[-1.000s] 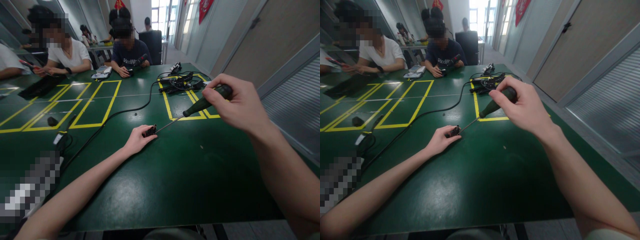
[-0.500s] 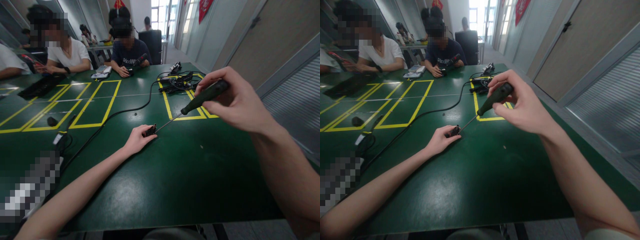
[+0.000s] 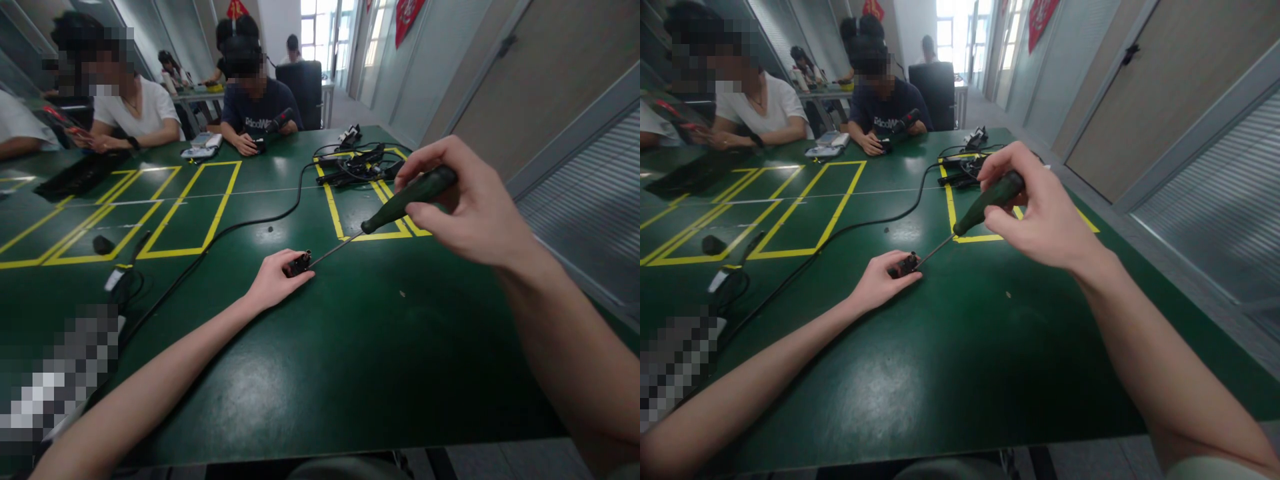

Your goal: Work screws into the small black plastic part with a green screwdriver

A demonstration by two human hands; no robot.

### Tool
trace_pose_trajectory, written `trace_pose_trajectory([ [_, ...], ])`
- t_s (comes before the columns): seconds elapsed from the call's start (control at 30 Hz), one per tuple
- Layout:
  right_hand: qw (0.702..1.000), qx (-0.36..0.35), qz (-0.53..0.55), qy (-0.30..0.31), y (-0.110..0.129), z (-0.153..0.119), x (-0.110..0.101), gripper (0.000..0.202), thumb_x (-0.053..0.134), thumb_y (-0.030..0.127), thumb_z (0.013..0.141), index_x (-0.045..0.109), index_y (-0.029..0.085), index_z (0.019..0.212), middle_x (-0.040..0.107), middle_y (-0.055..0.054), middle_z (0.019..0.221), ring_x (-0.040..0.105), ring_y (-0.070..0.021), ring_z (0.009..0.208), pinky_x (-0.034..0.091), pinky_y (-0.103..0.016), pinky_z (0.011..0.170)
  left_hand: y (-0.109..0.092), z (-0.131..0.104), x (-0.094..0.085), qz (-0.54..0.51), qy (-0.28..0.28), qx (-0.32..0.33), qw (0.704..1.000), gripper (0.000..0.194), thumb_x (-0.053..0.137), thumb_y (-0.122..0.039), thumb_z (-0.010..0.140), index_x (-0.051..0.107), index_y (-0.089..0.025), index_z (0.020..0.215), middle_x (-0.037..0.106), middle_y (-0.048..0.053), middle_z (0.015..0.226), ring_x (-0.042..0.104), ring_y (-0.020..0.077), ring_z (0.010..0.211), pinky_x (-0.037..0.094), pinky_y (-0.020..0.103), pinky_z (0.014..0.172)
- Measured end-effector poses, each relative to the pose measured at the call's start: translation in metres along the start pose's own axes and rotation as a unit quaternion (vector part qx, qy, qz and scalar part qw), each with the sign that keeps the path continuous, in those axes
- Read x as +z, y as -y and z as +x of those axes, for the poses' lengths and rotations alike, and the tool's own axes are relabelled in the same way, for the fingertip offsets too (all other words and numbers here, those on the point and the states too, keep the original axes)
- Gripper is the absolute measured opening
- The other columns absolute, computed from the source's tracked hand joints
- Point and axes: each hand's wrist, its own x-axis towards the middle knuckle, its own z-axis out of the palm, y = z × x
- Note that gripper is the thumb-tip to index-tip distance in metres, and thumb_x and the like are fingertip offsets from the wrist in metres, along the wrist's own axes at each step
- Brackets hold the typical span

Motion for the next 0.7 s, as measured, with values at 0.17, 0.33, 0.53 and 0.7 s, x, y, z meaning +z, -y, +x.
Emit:
trace_pose_trajectory([
  [0.17,0.999,0.028,0.024,0.011,0.0022,0.0004,0.0025,0.016,0.073,0.035,0.085,0.063,0.024,0.091,0.069,0.002,0.083,0.06,-0.0074,0.059,0.049,-0.02,0.05,0.0018,-0.0004,0.0006,-0.004,-0.002,0.001,1.0,0.024,0.076,-0.032,0.09,0.081,-0.016,0.106,0.077,0.007,0.097,0.069,0.0192,0.079,0.054,0.03,0.071],
  [0.33,0.994,0.037,0.091,-0.053,-0.0018,0.0,0.0075,0.031,0.078,0.047,0.087,0.061,0.021,0.083,0.073,0.002,0.075,0.059,-0.0061,0.048,0.049,-0.019,0.042,0.0052,-0.0005,0.0011,-0.021,0.001,-0.009,1.0,0.025,0.077,-0.033,0.09,0.081,-0.017,0.109,0.078,0.008,0.1,0.071,0.0202,0.083,0.054,0.03,0.072],
  [0.53,0.977,0.018,0.121,-0.172,-0.0076,0.0057,0.0031,0.028,0.079,0.033,0.085,0.057,0.02,0.074,0.067,0.005,0.059,0.059,-0.0054,0.046,0.041,-0.014,0.036,0.0064,-0.001,0.002,-0.021,-0.012,-0.024,0.999,0.031,0.081,-0.037,0.088,0.083,-0.018,0.113,0.081,0.007,0.1,0.07,0.0209,0.082,0.053,0.032,0.074],
  [0.7,0.983,0.017,0.124,-0.137,-0.0063,0.0048,0.006,0.028,0.078,0.035,0.085,0.058,0.02,0.075,0.069,0.007,0.061,0.058,-0.0032,0.045,0.043,-0.013,0.036,0.0068,-0.0006,0.0009,-0.028,-0.023,-0.049,0.998,0.033,0.086,-0.038,0.083,0.084,-0.019,0.11,0.082,0.006,0.099,0.068,0.021,0.081,0.051,0.032,0.073],
])
